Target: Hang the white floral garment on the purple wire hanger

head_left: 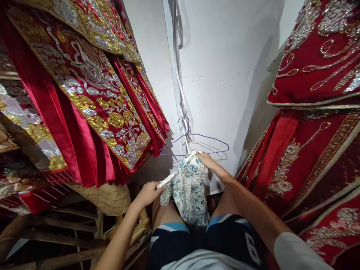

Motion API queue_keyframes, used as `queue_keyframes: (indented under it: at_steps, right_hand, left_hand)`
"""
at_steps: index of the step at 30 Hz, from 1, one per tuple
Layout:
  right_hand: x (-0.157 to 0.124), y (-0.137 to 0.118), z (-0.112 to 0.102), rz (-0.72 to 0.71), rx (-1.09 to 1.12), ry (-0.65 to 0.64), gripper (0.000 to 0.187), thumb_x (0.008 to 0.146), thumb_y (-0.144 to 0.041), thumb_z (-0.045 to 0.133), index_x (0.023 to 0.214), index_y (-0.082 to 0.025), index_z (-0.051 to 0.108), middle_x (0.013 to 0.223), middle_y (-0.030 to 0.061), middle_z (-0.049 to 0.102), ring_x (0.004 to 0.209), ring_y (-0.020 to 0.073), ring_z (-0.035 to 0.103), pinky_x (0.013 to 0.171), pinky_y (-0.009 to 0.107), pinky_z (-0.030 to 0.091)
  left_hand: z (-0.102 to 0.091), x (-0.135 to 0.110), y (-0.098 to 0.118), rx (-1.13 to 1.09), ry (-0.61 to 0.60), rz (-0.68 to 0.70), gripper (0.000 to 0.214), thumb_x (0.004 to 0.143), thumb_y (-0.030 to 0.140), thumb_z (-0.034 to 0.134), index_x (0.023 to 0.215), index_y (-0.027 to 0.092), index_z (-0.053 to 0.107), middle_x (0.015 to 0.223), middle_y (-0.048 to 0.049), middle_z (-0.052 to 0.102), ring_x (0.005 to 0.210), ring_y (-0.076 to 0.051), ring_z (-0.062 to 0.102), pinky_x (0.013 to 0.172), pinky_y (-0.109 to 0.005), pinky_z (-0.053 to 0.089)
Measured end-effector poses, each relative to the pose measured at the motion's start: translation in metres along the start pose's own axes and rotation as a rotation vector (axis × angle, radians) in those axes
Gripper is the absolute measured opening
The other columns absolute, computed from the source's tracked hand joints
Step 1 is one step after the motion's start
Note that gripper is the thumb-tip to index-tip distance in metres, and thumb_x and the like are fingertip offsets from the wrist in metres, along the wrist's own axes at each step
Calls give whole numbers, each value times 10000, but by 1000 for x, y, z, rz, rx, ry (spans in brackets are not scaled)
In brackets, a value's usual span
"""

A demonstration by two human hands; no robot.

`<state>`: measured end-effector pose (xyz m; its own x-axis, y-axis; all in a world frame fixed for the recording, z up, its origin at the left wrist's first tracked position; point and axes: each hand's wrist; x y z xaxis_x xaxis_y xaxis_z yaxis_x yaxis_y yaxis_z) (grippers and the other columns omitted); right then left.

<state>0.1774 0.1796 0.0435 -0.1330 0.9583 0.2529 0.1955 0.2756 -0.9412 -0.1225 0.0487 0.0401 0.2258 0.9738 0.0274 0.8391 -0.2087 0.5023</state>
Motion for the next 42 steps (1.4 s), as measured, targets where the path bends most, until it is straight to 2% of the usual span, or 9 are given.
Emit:
queue_keyframes:
  at_steps: [7, 12, 18, 22, 25, 28, 34, 39, 42]
  right_hand:
    - [-27, -3, -20, -7, -20, 95, 287, 713, -431, 602, 583, -197, 498, 567, -17, 507, 580, 141, 446, 545, 255, 334]
    - [-42, -17, -34, -10, -32, 107, 265, 704, -403, 614, 575, -188, 532, 569, -5, 537, 590, 150, 469, 545, 257, 336]
    - [-57, -21, -12, 14, 0, 57, 279, 726, -423, 614, 652, -154, 622, 625, 28, 619, 623, 183, 558, 575, 273, 413]
    - [-58, -28, -20, -36, -4, 53, 250, 747, -412, 616, 744, -164, 652, 756, 47, 679, 756, 228, 621, 689, 311, 473]
    - [-53, -37, -52, -184, -102, 279, 387, 718, -342, 668, 1073, -188, 652, 1076, 87, 689, 962, 257, 624, 886, 363, 465]
    - [-49, -45, -90, -246, -186, 501, 617, 721, -332, 689, 1303, -182, 550, 1187, 128, 650, 925, 252, 616, 872, 383, 470]
    - [-61, -53, -116, -255, -277, 501, 352, 708, -345, 721, 1018, -186, 673, 817, 42, 668, 727, 210, 590, 728, 335, 471]
    - [-73, -52, -110, -289, -213, 544, 849, 724, -290, 726, 1482, -185, 358, 844, 45, 689, 766, 224, 636, 763, 347, 501]
    - [-70, -49, -117, -254, -270, 472, 739, 738, -277, 701, 1434, -164, 480, 940, 88, 721, 833, 241, 647, 802, 373, 506]
  left_hand:
    - [-30, 21, -3, -137, 54, 135, 494, 918, 543, 416, 750, 180, 706, 1053, -79, 732, 997, -272, 641, 938, -336, 462]
    - [-42, 34, 19, -162, 301, 236, 410, 896, 501, 477, 877, 197, 751, 1281, -111, 662, 1288, -301, 518, 1134, -430, 335]
    - [-46, 64, 70, -244, 457, 305, 243, 883, 379, 539, 797, 183, 653, 1200, -96, 687, 1127, -265, 614, 987, -361, 441]
    - [-40, 78, 92, -183, 527, 281, 218, 865, 310, 553, 1043, 195, 604, 1034, -57, 690, 921, -223, 635, 842, -323, 462]
    - [-39, 82, 91, -182, 527, 271, 273, 903, 289, 485, 1128, 193, 606, 1046, -56, 691, 933, -223, 632, 847, -309, 451]
    - [-40, 83, 87, -184, 516, 279, 302, 932, 300, 433, 1104, 176, 648, 1038, -62, 704, 932, -225, 636, 858, -303, 450]
    - [-37, 86, 88, -190, 501, 257, 328, 936, 317, 427, 1062, 157, 685, 966, -59, 704, 886, -218, 629, 828, -294, 451]
    - [-38, 84, 88, -185, 490, 223, 332, 937, 336, 425, 1031, 163, 693, 891, -39, 696, 814, -206, 611, 800, -290, 448]
    - [-41, 83, 87, -168, 479, 238, 327, 942, 335, 422, 1020, 170, 693, 868, -36, 683, 810, -205, 607, 796, -291, 445]
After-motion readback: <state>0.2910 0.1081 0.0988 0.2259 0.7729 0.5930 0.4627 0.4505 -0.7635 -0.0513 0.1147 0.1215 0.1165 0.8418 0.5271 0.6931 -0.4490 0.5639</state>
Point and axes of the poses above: each hand's wrist, its own x-axis towards the middle knuckle, its own z-axis out of the palm, y = z × x
